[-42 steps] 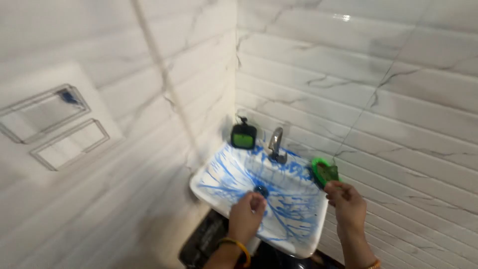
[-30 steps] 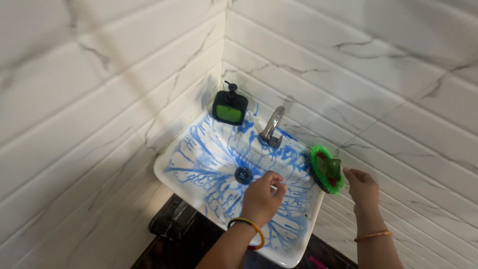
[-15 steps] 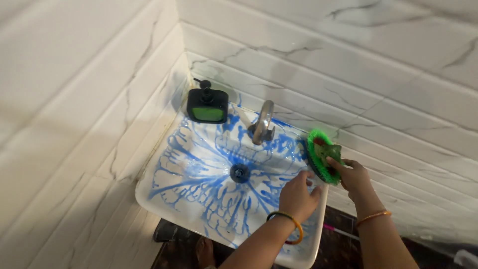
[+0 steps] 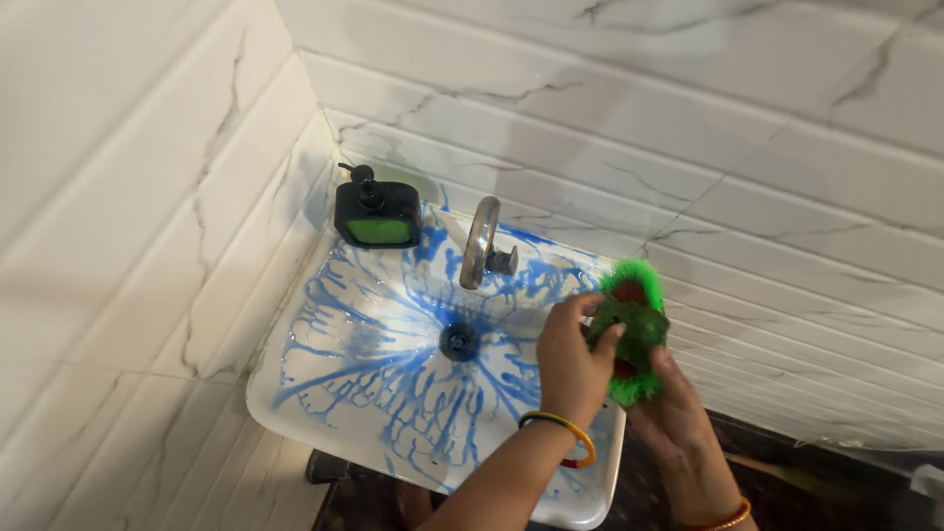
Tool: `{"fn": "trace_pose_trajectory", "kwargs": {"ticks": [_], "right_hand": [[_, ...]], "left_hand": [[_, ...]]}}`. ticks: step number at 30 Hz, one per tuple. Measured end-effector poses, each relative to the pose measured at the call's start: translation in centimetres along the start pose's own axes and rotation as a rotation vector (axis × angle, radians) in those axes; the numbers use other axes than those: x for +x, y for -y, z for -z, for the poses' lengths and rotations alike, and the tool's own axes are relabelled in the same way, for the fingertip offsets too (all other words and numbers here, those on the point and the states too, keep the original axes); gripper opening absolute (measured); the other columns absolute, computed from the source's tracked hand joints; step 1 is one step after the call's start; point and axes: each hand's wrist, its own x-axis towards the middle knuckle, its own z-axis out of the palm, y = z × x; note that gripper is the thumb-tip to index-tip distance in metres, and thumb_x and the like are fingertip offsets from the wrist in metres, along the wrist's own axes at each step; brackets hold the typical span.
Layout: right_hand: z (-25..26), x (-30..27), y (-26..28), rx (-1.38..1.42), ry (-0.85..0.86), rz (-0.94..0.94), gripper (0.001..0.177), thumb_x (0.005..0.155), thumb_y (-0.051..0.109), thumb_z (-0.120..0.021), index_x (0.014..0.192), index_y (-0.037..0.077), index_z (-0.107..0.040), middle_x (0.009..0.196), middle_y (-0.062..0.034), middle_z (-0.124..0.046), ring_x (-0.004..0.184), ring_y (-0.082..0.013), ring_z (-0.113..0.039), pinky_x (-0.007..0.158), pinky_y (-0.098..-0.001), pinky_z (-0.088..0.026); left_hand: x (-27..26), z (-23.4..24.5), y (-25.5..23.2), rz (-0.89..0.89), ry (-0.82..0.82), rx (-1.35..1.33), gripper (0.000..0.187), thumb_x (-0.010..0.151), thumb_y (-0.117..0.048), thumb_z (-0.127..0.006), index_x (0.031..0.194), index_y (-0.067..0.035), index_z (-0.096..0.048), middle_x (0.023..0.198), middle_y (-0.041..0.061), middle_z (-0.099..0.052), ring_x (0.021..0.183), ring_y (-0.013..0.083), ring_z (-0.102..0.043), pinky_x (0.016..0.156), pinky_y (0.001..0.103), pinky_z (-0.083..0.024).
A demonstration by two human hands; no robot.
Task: The person cleans a bathroom sink and the surrounding wall tiles using a green brush and soap, scrubbing the surfaces with the brush and a cloth.
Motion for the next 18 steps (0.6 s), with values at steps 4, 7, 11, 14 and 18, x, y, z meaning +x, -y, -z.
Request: {"fn": "trace_pose_trajectory", "kwargs": {"ticks": [4,7,11,14,18], "right_hand": [[-3.8,0.0,0.5,0.152,-0.155,-0.115,0.089,0.092,0.073,-0.041,0.145,0.002,-0.050,0.139,-0.0153,-0.063,0.127,-0.0306,-0.059,0.102,-0.0462,-0.049],[-4.6,0.2,0.0,0.021,-0.144,-0.075,0.064,0.100,0.057,-0.038,0.147,0.016,-0.049,0.140,-0.0065,-0.059,0.127,-0.0233,-0.056,0.104,-0.0449,-0.045],[-3.9,0.9,-1.5,0.151,-0.064,-0.142,0.056,0.105,0.056,-0.042,0.135,0.011,-0.057,0.125,-0.0127,-0.064,0.106,-0.0270,-0.062,0.084,-0.0441,-0.053],[-4.0,0.7,-2.3,0.221,0.081,-0.169,0.055,0.106,0.053,-0.045,0.133,0.007,-0.061,0.119,-0.0149,-0.066,0.096,-0.0295,-0.066,0.073,-0.0420,-0.056],[-4.5,0.9,-3.4,0.216,0.007,-0.254,0.052,0.098,0.054,-0.044,0.123,0.013,-0.063,0.109,-0.0120,-0.071,0.088,-0.0279,-0.069,0.066,-0.0401,-0.054]], "left_hand": [[1.3,2.6,-1.6,0.197,0.062,-0.061,0.038,0.081,-0.006,-0.079,0.117,-0.006,-0.067,0.097,0.009,-0.076,0.083,0.0271,-0.070,0.076,0.036,-0.056],[2.1,4.7,-3.2,0.063,0.157,-0.095,0.027,0.088,-0.004,-0.077,0.114,-0.005,-0.069,0.099,0.009,-0.079,0.092,0.0215,-0.079,0.080,0.030,-0.060],[4.0,7.0,-4.4,0.168,0.554,-0.344,0.032,0.088,-0.004,-0.075,0.118,-0.005,-0.067,0.107,0.009,-0.077,0.102,0.0170,-0.075,0.091,0.029,-0.060],[5.8,7.7,-3.7,0.196,0.704,-0.288,0.030,0.088,-0.005,-0.075,0.117,-0.004,-0.067,0.106,0.008,-0.078,0.101,0.0157,-0.075,0.090,0.030,-0.060],[6.0,7.9,-3.0,0.163,0.753,-0.347,0.026,0.092,-0.004,-0.075,0.116,-0.003,-0.065,0.108,0.008,-0.073,0.104,0.0156,-0.072,0.090,0.030,-0.059]]}}
